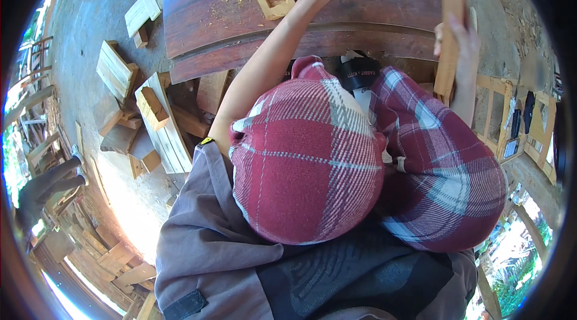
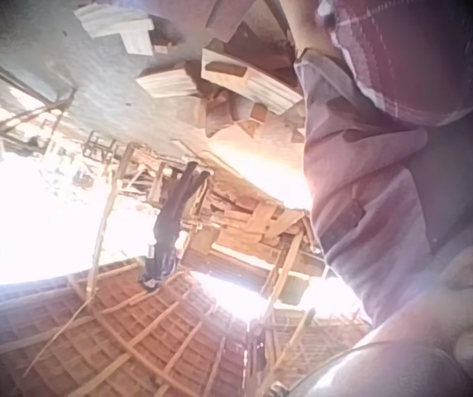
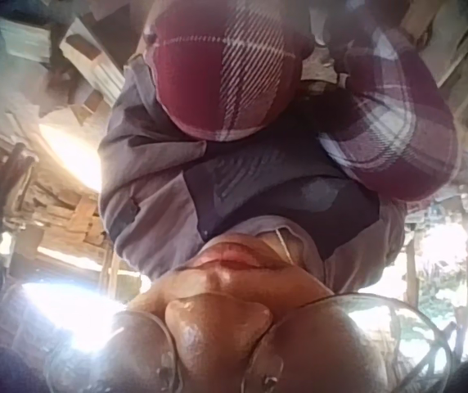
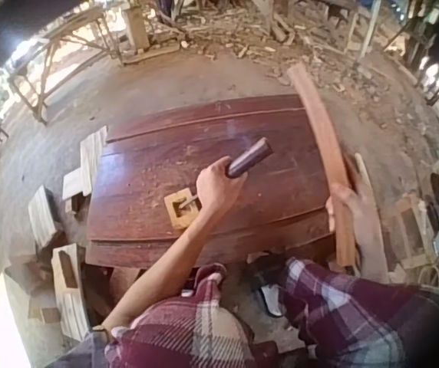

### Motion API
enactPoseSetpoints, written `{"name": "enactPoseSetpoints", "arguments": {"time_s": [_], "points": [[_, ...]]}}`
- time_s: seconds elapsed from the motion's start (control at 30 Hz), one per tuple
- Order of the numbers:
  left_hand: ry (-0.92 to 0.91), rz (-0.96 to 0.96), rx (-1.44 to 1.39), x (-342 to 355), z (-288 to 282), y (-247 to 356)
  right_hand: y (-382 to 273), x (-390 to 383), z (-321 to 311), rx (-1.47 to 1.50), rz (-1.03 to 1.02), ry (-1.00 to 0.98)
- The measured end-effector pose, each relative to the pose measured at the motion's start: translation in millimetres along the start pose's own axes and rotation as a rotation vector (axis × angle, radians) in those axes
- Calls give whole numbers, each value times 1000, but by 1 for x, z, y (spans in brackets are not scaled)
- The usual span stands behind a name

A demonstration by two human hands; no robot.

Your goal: Chisel a square hole into a piece of wood using a hammer and chisel.

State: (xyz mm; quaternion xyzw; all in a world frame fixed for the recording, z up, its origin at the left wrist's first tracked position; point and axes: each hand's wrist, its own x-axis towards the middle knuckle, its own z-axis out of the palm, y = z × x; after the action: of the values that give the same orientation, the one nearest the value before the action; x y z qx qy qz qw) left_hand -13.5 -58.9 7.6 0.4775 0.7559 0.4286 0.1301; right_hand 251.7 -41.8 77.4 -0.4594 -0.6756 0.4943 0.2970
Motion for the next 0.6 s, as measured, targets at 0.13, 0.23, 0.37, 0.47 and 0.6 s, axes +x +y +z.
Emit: {"name": "enactPoseSetpoints", "arguments": {"time_s": [0.13, 0.23, 0.37, 0.47, 0.6], "points": [[76, 108, 84, 3, 11, -10, 6, 8, 13, 4, 142, -72], [83, 99, 98, 4, 13, -24, 5, 11, 33, 151, 12, -168], [59, 104, 30, 11, 2, -20, 14, 19, 26, 207, 19, -84], [62, 188, 7, 11, 3, 0, 33, 14, 6, 178, 75, -26], [58, 226, -37, 1, 5, 0, 96, 15, 25, 159, -131, 46]]}}
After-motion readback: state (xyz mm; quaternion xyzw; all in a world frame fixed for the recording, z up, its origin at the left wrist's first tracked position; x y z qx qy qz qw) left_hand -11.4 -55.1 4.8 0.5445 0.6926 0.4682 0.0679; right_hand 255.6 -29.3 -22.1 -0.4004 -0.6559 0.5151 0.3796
